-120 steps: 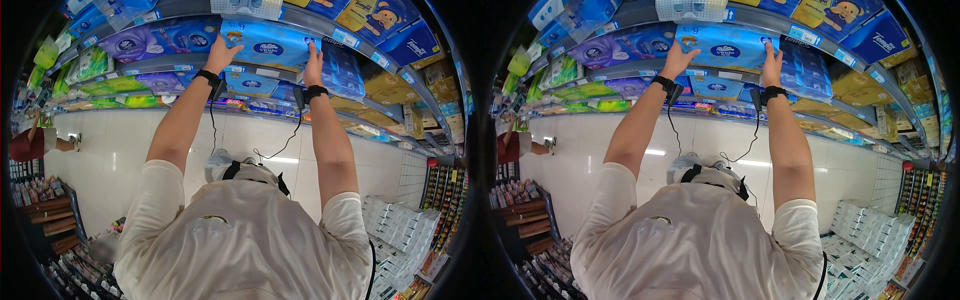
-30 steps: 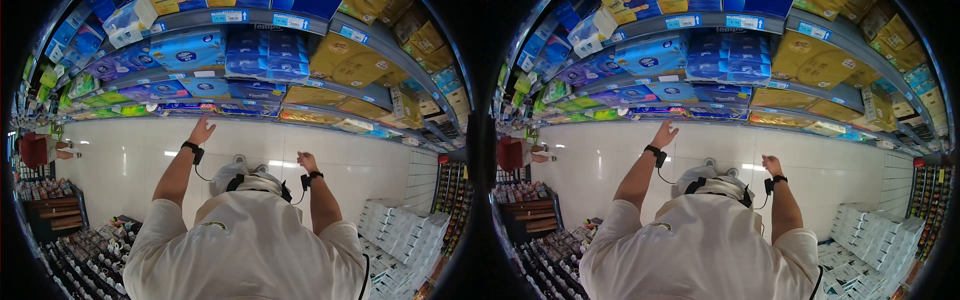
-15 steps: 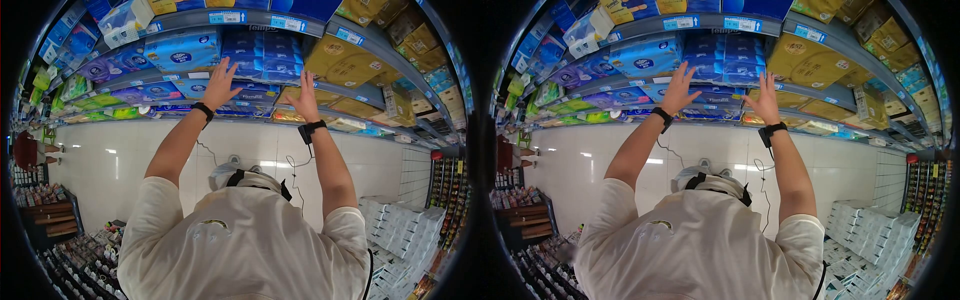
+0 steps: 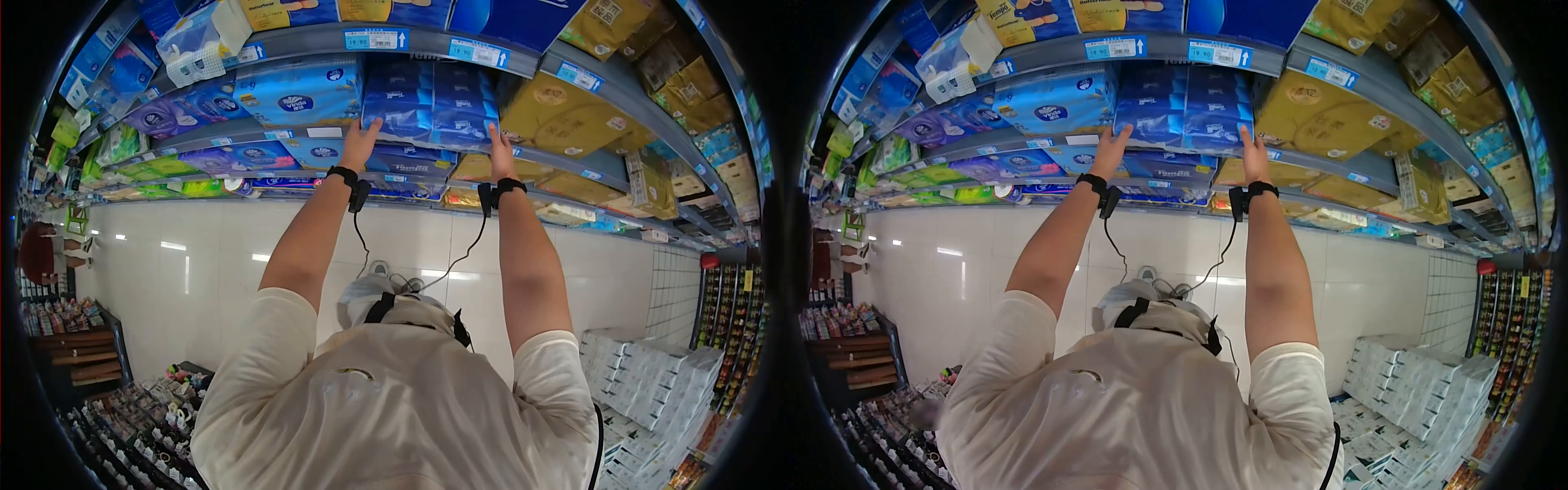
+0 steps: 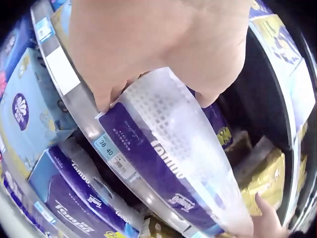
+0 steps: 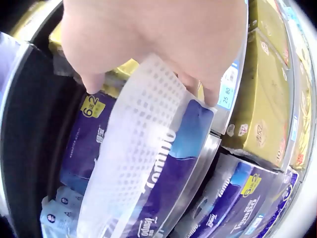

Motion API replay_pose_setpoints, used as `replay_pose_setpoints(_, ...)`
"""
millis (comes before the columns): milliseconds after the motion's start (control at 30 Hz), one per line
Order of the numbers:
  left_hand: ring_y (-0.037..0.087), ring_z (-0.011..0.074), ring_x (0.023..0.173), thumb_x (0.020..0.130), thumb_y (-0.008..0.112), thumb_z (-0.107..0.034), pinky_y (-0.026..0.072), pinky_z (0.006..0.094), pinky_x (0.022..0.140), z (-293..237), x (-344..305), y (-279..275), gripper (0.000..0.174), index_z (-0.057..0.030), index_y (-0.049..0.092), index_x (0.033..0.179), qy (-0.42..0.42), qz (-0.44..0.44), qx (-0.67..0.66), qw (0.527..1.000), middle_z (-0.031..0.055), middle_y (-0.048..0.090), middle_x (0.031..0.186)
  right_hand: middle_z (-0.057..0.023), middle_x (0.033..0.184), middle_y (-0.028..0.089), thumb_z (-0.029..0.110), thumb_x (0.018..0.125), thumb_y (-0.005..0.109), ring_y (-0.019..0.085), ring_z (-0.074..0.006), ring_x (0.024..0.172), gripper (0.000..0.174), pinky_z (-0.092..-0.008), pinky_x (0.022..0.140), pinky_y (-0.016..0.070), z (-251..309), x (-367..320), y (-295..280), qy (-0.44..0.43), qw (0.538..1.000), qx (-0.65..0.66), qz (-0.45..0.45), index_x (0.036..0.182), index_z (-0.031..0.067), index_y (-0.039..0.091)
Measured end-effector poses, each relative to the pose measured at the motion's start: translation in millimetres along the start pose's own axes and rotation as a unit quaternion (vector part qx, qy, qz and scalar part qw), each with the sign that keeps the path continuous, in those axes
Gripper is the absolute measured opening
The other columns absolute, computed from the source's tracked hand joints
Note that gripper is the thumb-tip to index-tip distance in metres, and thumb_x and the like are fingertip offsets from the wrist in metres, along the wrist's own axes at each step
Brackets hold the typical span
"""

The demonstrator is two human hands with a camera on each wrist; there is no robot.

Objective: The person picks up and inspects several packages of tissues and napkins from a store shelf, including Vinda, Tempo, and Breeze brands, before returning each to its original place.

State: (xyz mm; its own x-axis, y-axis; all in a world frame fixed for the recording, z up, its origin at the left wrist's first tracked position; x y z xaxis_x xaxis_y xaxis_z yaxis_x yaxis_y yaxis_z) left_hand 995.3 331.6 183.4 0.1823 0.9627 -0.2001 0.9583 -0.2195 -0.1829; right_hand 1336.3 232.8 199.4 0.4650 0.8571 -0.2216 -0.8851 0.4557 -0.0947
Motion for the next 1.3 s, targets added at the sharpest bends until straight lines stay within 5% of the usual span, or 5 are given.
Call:
replay_pose_setpoints(200,0.055,0.0266,0.118,0.09,0.065,-0.047,0.0406,0.0358,0.1,-6,-4,11,0.067,-0.0022,0.049,0.137,-0.045,-0.007,-0.099,0.994,0.0141,0.058,0.13,-0.0104,0.148,0.043,0.057,0.09,0.061,0.038,-0.0253,0.136,0.083,-0.0437,0.11,0.028,-3,-5,7,0.088,0.994,0.065,-0.005,0.149,0.0038,0.037)
replay_pose_setpoints(833,0.053,0.022,0.119,0.1,0.045,-0.055,0.0405,0.0342,0.101,-8,-26,-29,0.069,-0.0021,0.046,0.143,-0.021,0.024,-0.071,0.997,0.0121,0.059,0.129,-0.0025,0.126,0.059,0.034,0.097,0.058,0.052,-0.0175,0.117,0.044,-0.033,0.103,0.0352,19,-20,-2,-0.051,0.967,0.229,0.098,0.132,0.0062,0.055)
replay_pose_setpoints(1000,0.056,0.02,0.112,0.098,0.059,-0.04,0.0425,0.0336,0.099,-46,-40,-27,0.056,-0.0029,0.048,0.139,0.199,0.045,-0.034,0.978,0.0112,0.061,0.125,-0.001,0.118,0.062,0.033,0.098,0.057,0.056,-0.0162,0.111,0.036,-0.0333,0.099,0.0404,30,-19,-2,-0.095,0.961,0.25,0.07,0.125,0.0095,0.058)
replay_pose_setpoints(1233,0.049,0.0254,0.124,0.085,0.075,-0.036,0.0372,0.0382,0.106,-44,-35,-39,0.073,-0.004,0.043,0.142,0.236,0.066,0.099,0.965,0.0131,0.057,0.132,-0.003,0.121,0.062,0.033,0.101,0.053,0.056,-0.0162,0.112,0.037,-0.034,0.1,0.0392,56,-38,-11,-0.117,0.958,0.249,0.085,0.126,0.0069,0.058)
replay_pose_setpoints(1300,0.046,0.0262,0.13,0.081,0.078,-0.037,0.0355,0.0392,0.109,-53,-49,-44,0.08,-0.0039,0.041,0.144,0.336,-0.008,0.22,0.916,0.0139,0.056,0.134,-0.0033,0.122,0.062,0.034,0.101,0.052,0.056,-0.0163,0.111,0.037,-0.0348,0.101,0.0388,64,-43,-13,-0.125,0.956,0.255,0.081,0.126,0.0063,0.058)
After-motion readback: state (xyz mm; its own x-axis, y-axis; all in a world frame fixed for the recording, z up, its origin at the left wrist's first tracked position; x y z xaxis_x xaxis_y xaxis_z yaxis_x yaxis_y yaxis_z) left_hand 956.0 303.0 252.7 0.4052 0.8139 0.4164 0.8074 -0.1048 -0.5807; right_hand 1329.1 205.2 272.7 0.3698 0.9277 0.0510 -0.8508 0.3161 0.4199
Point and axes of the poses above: each hand's wrist, its own x-axis towards the middle knuckle, its own y-axis out of the palm, z = x × y, the point moved 4 cm from there along x, towards the middle knuckle
